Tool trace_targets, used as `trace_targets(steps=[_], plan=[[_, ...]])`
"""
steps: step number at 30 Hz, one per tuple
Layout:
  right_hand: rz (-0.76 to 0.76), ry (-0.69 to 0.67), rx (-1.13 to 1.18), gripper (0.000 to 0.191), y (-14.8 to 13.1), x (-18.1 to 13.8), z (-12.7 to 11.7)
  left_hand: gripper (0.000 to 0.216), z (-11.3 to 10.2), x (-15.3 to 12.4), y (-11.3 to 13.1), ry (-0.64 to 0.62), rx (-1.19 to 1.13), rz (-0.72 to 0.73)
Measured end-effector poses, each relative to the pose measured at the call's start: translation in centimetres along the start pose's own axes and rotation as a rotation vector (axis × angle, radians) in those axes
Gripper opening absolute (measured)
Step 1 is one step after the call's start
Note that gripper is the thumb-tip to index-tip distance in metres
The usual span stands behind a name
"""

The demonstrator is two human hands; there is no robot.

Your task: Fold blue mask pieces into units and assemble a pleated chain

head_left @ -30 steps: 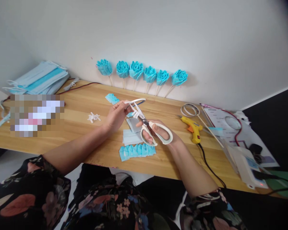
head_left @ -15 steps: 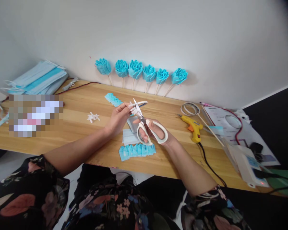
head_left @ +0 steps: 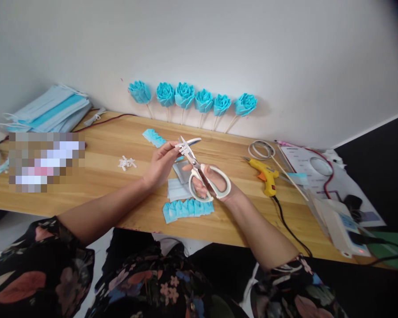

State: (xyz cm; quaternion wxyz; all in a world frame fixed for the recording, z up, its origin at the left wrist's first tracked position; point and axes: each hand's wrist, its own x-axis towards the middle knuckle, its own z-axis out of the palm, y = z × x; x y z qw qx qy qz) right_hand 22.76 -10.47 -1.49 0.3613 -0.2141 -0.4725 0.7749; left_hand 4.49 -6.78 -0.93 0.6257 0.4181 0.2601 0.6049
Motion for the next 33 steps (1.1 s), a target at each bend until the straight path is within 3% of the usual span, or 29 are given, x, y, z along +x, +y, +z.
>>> trace_targets(steps=[5,11,17,25,33], plan=[[-0.001,0.034,-0.026,0.061,-0.4,-0.2,0.4,0.034,0.0,0.1,0.5,-0.022,0.011,-0.069],[-0.071,0.114,-0.138,0.06,-1.1,-0.6,1.8,0.032,0.0,0.2,1.2,-0.064,0.072,-0.043],[0.064,0.013,-0.316,0.059,-1.2,-0.8,2.0,0.025,-0.5,0.5,1.4,-0.016,0.09,-0.109],[-0.196,0.075,-0.295,0.063,-2.3,-1.2,0.4,0.018,-1.1,1.7,0.6,0.068,-0.072,-0.065],[-0.118,-0.014,-0.274,0.062,-2.1,-1.4,0.0,0.021,-1.4,2.1,0.4,0.051,-0.117,-0.089]])
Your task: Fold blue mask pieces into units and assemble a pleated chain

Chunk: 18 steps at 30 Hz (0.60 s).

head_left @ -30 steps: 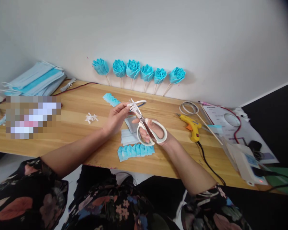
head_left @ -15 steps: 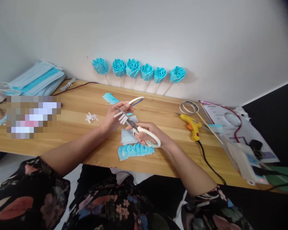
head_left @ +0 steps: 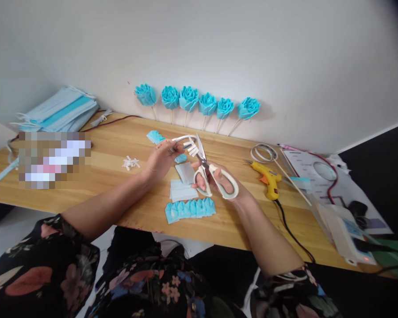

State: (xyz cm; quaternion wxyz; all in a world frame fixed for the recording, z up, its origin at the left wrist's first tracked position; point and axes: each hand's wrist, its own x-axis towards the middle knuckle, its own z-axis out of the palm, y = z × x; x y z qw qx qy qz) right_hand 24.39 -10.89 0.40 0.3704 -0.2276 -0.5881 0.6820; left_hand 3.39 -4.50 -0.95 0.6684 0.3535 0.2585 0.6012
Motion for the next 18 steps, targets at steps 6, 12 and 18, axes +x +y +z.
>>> trace_targets(steps=[6,12,18], plan=[[0.063,-0.082,0.029,0.062,0.44,0.01,-0.25,0.024,0.24,-0.33,0.31,-0.029,0.034,-0.007],[0.093,-0.047,0.027,0.063,0.7,0.08,-0.03,0.028,0.21,-0.51,0.47,-0.044,0.057,-0.026],[0.079,-0.065,0.035,0.059,0.84,0.06,-0.12,0.036,0.31,-0.57,0.64,-0.05,0.083,-0.049]])
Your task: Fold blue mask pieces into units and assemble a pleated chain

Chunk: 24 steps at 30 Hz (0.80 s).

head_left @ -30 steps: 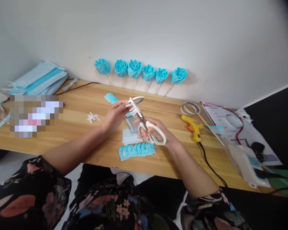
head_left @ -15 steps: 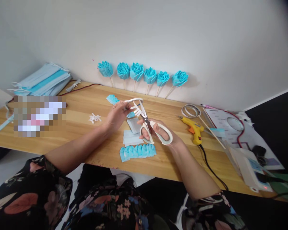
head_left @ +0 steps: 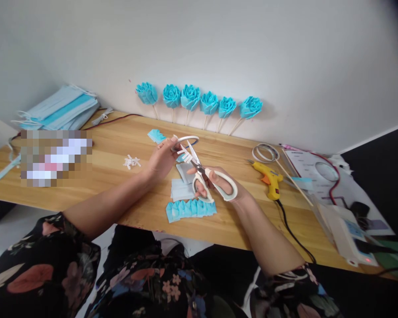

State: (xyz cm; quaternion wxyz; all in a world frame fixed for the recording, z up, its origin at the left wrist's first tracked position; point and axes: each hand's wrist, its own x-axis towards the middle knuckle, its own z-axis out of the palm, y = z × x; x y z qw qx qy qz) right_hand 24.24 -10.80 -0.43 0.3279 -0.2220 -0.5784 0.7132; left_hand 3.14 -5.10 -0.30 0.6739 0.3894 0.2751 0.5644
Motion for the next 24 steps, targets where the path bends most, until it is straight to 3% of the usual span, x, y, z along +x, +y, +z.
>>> trace_targets(steps=[5,24], plan=[[-0.004,-0.012,0.009,0.059,0.2,0.0,0.0,0.041,0.3,-0.2,-0.1,-0.035,-0.007,-0.016],[0.081,0.059,0.132,0.07,0.8,0.4,0.2,0.028,0.7,-1.0,-1.1,0.04,-0.056,0.082]])
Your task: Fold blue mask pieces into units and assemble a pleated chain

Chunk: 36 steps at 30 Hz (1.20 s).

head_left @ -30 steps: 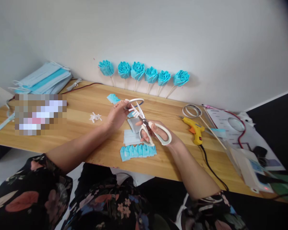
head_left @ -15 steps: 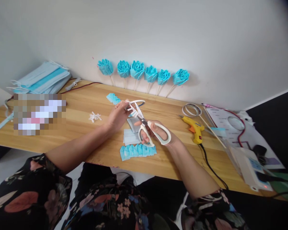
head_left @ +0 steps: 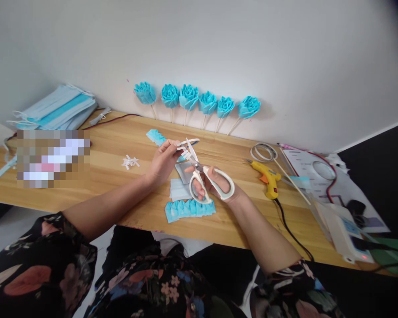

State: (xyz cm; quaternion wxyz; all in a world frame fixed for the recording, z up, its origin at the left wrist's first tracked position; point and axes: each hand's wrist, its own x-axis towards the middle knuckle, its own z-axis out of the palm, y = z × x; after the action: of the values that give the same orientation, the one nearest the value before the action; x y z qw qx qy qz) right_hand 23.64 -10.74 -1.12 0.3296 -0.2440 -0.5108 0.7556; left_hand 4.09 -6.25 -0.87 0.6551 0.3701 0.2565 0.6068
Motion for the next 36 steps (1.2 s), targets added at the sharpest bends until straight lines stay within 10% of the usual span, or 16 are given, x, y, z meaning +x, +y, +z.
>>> trace_targets(steps=[36], plan=[[-0.076,0.006,-0.041,0.06,-0.2,-0.2,0.2,0.008,0.3,0.4,0.9,-0.019,0.039,-0.026]])
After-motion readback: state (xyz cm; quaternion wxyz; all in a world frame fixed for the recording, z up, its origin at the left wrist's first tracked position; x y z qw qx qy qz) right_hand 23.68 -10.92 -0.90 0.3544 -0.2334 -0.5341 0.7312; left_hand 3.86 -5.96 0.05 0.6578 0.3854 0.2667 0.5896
